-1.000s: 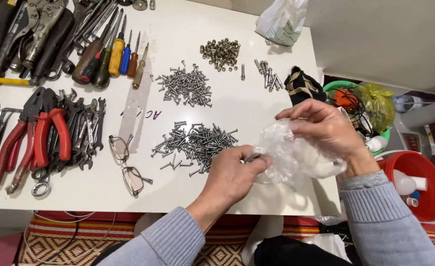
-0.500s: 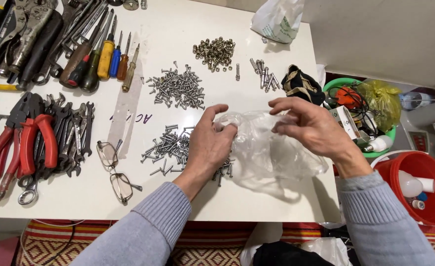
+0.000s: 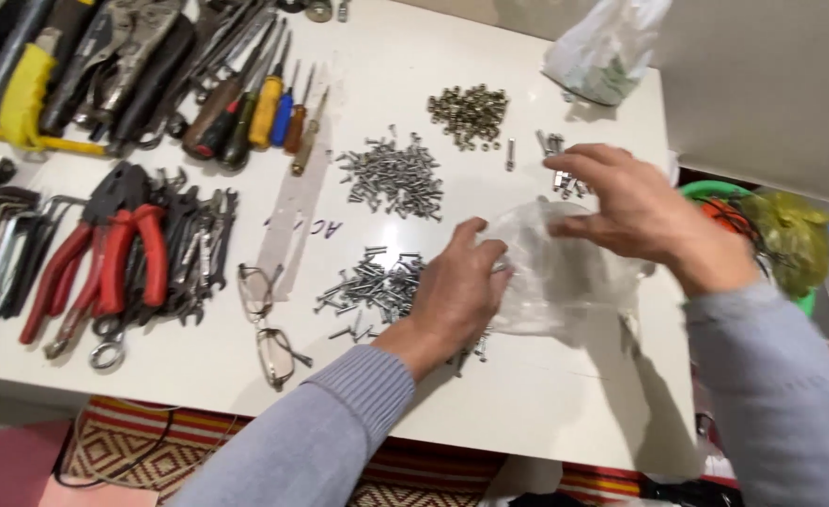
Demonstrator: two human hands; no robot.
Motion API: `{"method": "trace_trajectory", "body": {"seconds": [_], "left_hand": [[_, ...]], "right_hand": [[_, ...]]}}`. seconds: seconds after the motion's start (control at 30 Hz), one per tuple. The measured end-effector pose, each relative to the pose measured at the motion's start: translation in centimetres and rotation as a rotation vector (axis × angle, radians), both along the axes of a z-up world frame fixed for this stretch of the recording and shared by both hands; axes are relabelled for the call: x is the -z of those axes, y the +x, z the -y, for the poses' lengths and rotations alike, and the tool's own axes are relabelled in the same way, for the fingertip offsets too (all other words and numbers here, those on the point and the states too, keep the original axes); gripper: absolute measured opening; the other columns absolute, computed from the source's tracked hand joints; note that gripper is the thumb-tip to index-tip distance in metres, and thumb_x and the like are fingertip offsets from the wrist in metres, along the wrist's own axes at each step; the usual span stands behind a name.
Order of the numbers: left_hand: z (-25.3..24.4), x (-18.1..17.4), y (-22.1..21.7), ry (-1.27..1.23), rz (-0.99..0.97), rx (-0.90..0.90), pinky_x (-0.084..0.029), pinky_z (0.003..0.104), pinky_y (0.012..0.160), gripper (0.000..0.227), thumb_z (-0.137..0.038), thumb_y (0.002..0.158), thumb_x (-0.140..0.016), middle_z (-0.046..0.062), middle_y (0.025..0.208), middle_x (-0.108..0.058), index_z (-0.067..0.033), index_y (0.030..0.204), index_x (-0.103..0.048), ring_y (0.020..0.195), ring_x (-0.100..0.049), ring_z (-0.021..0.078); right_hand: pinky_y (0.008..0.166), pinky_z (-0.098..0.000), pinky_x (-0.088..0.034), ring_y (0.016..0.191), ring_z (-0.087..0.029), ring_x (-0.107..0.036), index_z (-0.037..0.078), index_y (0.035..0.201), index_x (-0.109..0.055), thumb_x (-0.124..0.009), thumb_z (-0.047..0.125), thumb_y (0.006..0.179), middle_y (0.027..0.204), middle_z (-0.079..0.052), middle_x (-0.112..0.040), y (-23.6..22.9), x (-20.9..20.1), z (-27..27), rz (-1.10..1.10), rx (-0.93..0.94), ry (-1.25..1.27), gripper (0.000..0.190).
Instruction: The person sorts small metal screws from a pile on a white table into a clear plastic bag. They pick up handfuls of screws and place them into the bag, repeating the process until the pile is mostly cleared.
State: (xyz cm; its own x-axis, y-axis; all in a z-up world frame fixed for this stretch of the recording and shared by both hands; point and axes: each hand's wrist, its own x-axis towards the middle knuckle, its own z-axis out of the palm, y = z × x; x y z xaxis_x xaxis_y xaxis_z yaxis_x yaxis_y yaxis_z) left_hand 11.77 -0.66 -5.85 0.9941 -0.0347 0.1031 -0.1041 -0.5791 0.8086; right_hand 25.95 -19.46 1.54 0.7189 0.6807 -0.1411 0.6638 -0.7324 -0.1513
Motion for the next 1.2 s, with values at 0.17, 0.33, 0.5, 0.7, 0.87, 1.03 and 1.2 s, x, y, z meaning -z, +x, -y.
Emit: {"method": "trace_trajectory", "body": {"seconds": [0.17,0.33,0.5,0.7,0.87,1.03,1.2], "left_hand": [[0.0,-1.5,0.5,-0.108,-0.258,-0.06,-0.06,0.044,0.084,0.042,-0.036,0.102,-0.051,0.016,0.127,-0.06,-0.0022,0.123,-0.066,0.093,-0.07,0.0311],[1.0,-0.7,0.2,-0.163,-0.44,-0.018,-0.061,0.041,0.073,0.038,-0.039,0.108,-0.049,0.012,0.088,-0.068,-0.0088,0.094,-0.066,0.074,-0.069,0.0278],[3.5,4.9,0.1,-0.168,-0.067,-0.094,-0.06,0.051,0.059,0.024,-0.02,0.08,-0.066,0.019,0.087,-0.067,0.0022,0.089,-0.069,0.079,-0.072,0.0416],[1.0,3.3,1.2,-0.29,0.043,-0.144,-0.059,0.047,0.056,0.027,-0.011,0.074,-0.063,0.019,0.083,-0.06,0.0067,0.093,-0.068,0.075,-0.07,0.0399],[-0.7,2.7,2.0,-0.184,-0.031,-0.08,-0.054,0.039,0.057,0.022,-0.01,0.075,-0.064,0.013,0.085,-0.058,0.0017,0.093,-0.07,0.073,-0.067,0.0315],[-1.5,3.5,2.4,0.126,0.112,-0.092,-0.042,0.041,0.068,0.019,-0.012,0.073,-0.062,0.013,0.082,-0.06,-0.0043,0.084,-0.074,0.077,-0.065,0.0316],[-1.4,3.7,1.5,0.222,0.168,-0.104,-0.038,0.047,0.085,0.013,-0.013,0.069,-0.064,0.018,0.08,-0.065,-0.0061,0.073,-0.074,0.091,-0.061,0.0344]], "right_hand": [[0.107,-0.0565,-0.04,0.134,-0.037,-0.045,0.014,0.148,-0.048,-0.08,0.032,0.076,0.153,-0.017,-0.044,-5.0,-5.9,-5.8,0.025,-0.071,0.014,0.08],[0.111,-0.0567,-0.036,0.138,-0.036,-0.041,0.019,0.152,-0.042,-0.073,0.028,0.083,0.159,-0.013,-0.037,-4.3,-2.4,-11.3,-0.074,-0.07,-0.03,0.075],[0.098,-0.0529,-0.055,0.135,-0.037,-0.052,0.031,0.148,-0.049,-0.092,0.042,0.069,0.151,-0.013,-0.045,-1.5,1.8,-15.5,0.012,-0.023,-0.103,0.091],[0.107,-0.0553,-0.049,0.142,-0.038,-0.044,0.037,0.153,-0.042,-0.096,0.055,0.056,0.155,-0.012,-0.042,1.2,3.1,-17.4,-0.05,0.038,-0.295,0.112],[0.111,-0.0518,-0.048,0.137,-0.037,-0.049,0.032,0.152,-0.044,-0.095,0.059,0.054,0.15,-0.012,-0.048,1.9,2.8,-18.3,-0.122,0.018,-0.31,0.114],[0.108,-0.0492,-0.049,0.131,-0.034,-0.054,0.034,0.148,-0.05,-0.094,0.058,0.057,0.144,-0.008,-0.052,2.6,4.5,-18.1,-0.124,0.001,-0.267,0.104],[0.102,-0.0501,-0.054,0.123,-0.036,-0.059,0.033,0.138,-0.059,-0.094,0.045,0.066,0.132,-0.008,-0.055,2.3,4.2,-18.2,-0.211,0.053,-0.175,0.082]]}}
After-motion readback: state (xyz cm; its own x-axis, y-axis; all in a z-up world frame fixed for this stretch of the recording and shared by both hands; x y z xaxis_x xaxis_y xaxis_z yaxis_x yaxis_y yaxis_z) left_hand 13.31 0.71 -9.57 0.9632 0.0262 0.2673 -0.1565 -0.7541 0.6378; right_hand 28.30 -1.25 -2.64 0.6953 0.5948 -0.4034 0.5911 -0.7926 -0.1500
